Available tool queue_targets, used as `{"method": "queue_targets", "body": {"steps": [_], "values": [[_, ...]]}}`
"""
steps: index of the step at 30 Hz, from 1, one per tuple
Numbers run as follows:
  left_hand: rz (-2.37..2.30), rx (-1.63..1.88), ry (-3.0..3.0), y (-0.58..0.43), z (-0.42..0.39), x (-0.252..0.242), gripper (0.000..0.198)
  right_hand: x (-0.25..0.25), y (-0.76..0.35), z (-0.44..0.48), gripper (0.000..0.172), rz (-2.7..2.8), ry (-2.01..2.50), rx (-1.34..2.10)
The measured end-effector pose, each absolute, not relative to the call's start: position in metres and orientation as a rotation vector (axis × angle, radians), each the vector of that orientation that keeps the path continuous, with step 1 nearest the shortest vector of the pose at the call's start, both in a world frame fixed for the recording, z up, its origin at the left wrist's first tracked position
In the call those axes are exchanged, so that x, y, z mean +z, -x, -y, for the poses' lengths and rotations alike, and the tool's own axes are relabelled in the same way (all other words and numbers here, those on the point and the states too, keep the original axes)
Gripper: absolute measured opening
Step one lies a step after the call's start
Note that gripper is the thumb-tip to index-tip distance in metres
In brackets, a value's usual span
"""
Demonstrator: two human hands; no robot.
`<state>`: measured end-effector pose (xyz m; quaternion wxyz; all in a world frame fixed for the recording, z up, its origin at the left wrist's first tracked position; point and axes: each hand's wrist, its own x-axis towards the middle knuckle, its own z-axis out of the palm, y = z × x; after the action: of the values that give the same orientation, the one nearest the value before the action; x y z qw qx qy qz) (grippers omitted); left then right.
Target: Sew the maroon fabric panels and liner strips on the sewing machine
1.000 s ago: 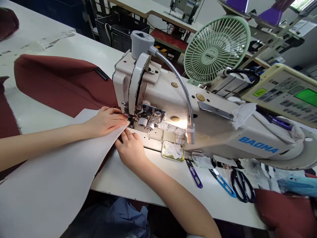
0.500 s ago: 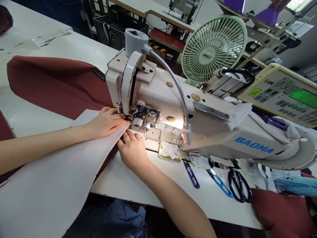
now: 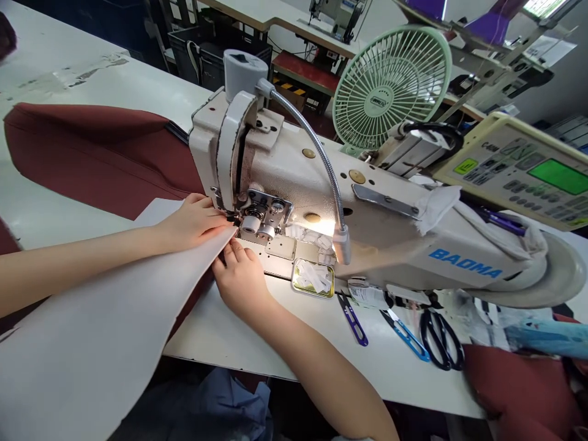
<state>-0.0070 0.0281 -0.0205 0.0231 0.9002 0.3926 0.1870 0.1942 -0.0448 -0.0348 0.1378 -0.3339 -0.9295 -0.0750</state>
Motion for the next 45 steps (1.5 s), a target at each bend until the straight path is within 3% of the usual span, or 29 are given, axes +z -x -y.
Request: {"method": "queue_targets", "body": {"steps": [8,22,30,40,43,45], "values": [[-1.008,0.650,-2.823,0.019,-0.002,-0.019,0.031,-0.024,-0.190,0.065,0.021,2.815,0.832,-0.180],[-1.129,0.656,-2.813,0.009,-0.014,-0.022,0.035,-0.028,-0.193,0.058,0.029,2.783,0.936,-0.205],[-1.102,0.463,-2.852,0.022,-0.003,-0.021,0.044,-0.021,-0.186,0.084,0.022,2.782,0.901,-0.177],[-1.135,0.439,-2.725,0.024,0.032,-0.018,0.034,-0.011,-0.182,0.126,0.017,2.743,0.663,-0.216],[-1.132,0.435,-2.765,0.027,0.040,-0.019,0.043,-0.009,-0.182,0.128,0.016,2.715,0.714,-0.185],[-1.107,0.503,-2.761,0.028,0.043,-0.023,0.033,-0.007,-0.182,0.123,0.016,2.698,0.746,-0.182]]}}
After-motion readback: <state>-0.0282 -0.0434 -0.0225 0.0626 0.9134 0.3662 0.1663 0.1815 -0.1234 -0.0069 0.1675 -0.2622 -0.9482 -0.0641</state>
